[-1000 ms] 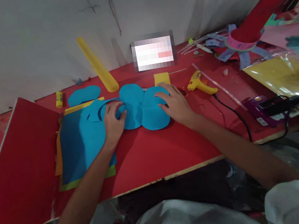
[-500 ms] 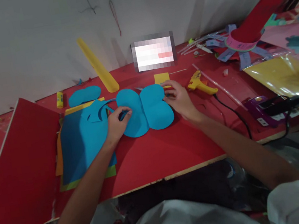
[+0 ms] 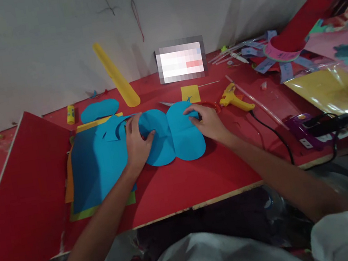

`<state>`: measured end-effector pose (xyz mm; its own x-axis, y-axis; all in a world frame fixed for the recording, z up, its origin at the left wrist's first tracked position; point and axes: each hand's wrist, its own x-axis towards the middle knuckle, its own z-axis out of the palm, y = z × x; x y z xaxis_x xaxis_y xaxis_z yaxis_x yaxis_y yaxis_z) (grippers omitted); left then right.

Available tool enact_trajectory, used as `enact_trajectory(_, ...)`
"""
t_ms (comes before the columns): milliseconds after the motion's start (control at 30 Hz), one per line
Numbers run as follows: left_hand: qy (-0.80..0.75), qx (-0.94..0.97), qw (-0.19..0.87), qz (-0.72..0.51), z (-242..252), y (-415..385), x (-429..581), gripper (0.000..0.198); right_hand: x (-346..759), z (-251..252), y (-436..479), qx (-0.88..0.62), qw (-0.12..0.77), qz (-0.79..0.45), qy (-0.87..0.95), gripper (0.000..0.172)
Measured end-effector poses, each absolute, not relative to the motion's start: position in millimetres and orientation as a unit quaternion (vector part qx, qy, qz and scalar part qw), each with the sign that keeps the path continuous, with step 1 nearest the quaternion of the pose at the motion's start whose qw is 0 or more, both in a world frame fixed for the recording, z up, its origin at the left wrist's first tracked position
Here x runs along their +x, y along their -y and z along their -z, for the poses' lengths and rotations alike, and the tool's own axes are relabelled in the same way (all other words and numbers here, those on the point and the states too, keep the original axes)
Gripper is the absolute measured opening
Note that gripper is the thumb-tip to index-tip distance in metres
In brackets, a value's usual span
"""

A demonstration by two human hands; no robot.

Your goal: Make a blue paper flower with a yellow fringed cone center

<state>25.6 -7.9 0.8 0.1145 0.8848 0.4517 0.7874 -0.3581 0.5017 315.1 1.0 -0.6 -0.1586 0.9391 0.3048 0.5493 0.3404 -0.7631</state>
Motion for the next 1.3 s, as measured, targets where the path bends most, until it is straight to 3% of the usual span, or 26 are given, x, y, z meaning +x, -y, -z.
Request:
enact_trajectory(67, -0.547, 0.768, 0.003, -0.333, -3.1, 11.0, 25.9, 0.067, 315.8, 1.8, -2.1, -0.519, 0.384, -0.251, 0.721, 0.032)
enact_trajectory(133, -0.490, 0.825, -0.029, -0.279, -3.6, 16.3, 29.7, 0.052, 315.4, 3.1, -2.4, -0.519, 0.379, -0.254, 0.723, 0.032)
enact_trajectory(367, -0.301, 0.938, 0.019, -0.169, 15.0, 33.7, 54.4, 0.048, 314.5, 5.8, -1.7, -0.513, 0.383, -0.207, 0.740, 0.041)
enact_trajectory(467, -0.300, 0.943, 0.038, -0.143, 16.6, 33.8, 54.0, 0.053, 323.4, 4.4, -5.1, -0.543, 0.356, -0.146, 0.747, 0.042)
enact_trajectory(667, -0.312, 0.941, 0.064, -0.117, 11.6, 33.0, 49.7, 0.058, 346.8, 0.6, -13.4, -0.563, 0.190, -0.070, 0.801, 0.045)
enact_trajectory(767, -0.315, 0.939, 0.075, -0.117, 11.0, 33.3, 50.5, 0.059, 350.6, -1.6, -12.4, -0.563, 0.174, -0.045, 0.807, 0.056)
enact_trajectory(1000, -0.318, 0.939, 0.084, -0.102, 7.3, 34.0, 50.4, 0.059, 349.7, -4.9, -12.4, -0.589, 0.101, -0.052, 0.800, 0.059)
enact_trajectory(1300, -0.314, 0.940, 0.074, -0.109, 7.4, 32.4, 50.8, 0.059, 350.3, -9.0, -12.3, -0.562, 0.107, -0.089, 0.815, 0.058)
